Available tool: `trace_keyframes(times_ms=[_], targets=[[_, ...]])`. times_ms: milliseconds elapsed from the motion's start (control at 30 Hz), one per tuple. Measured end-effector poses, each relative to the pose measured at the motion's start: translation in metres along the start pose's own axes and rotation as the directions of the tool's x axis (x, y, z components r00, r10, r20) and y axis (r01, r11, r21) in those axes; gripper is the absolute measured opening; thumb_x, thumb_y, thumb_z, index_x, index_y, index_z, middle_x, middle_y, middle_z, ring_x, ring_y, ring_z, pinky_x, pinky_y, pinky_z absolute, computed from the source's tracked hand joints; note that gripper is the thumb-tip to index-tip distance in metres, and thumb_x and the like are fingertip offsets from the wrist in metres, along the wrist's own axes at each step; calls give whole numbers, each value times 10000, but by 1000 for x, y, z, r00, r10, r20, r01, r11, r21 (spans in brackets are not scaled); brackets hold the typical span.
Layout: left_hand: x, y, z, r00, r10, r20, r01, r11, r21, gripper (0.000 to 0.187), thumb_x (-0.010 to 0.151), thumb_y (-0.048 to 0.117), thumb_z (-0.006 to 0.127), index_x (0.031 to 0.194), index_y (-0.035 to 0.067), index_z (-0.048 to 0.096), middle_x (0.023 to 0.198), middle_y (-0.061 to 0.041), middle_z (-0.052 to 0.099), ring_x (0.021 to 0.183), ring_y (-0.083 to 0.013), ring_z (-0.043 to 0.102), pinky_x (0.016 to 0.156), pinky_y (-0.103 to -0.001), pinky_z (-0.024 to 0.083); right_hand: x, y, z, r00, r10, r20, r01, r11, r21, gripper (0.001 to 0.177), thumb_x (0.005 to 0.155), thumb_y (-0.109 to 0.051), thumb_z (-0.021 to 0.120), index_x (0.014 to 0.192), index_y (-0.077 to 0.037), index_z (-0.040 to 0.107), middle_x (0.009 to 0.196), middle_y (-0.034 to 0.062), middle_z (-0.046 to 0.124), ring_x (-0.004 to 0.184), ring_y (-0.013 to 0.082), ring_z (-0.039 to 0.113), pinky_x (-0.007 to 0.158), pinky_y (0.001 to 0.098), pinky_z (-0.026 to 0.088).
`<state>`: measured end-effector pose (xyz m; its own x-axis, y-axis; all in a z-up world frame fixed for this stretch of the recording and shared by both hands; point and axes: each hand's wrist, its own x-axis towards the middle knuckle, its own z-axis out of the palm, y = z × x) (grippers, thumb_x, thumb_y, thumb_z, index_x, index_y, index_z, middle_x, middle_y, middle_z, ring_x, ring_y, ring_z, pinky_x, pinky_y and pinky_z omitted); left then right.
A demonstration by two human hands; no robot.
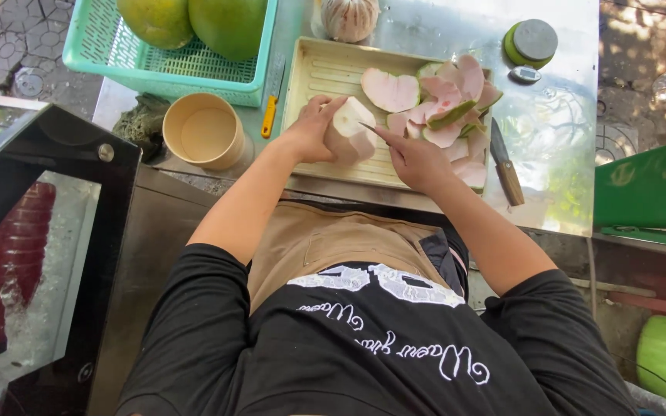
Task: Peeling and segmenting a whole pomelo fruit using a knife.
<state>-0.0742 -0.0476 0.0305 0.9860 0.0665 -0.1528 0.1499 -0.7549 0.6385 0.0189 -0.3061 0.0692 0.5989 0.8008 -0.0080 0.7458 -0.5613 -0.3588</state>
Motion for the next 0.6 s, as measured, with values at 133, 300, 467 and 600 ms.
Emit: trace_keyframes(times_ms=[133,300,467,600], targets=[[5,-8,46,987,86,-135,-105,985,-141,1401,519,284,969,1644,164,142,1623,-181,257,1495,-427,282,1260,-487,308,4,-7,15,985,-127,-115,126,992,-17,510,1004,-150,571,1485,-316,560,879,121,713,741,349,669,654,488,526],[-7,16,81,813,12,-582,-125,980,-156,1524,463,404,1079,1583,171,72,1654,-283,32,1523,-537,79,1221,-612,233,10,-7,29,961,-230,-157,226,973,-42,558,967,-118,585,1500,-277,539,901,65,713,778,296,694,645,444,539],[2,2,92,780,-13,-626,-82,989,-122,1424,483,388,1049,1561,151,149,1611,-262,175,1501,-504,199,1206,-563,309,8,-2,36,961,-221,-166,211,975,-75,550,976,-107,592,1496,-280,550,910,74,714,763,305,688,641,439,542],[18,-15,69,821,-16,-570,-92,983,-160,1325,533,435,1024,1544,84,242,1520,-205,391,1439,-394,384,1210,-479,386,6,2,43,978,-134,-158,143,989,42,574,976,-102,588,1519,-281,538,831,125,693,720,333,671,680,470,530]])
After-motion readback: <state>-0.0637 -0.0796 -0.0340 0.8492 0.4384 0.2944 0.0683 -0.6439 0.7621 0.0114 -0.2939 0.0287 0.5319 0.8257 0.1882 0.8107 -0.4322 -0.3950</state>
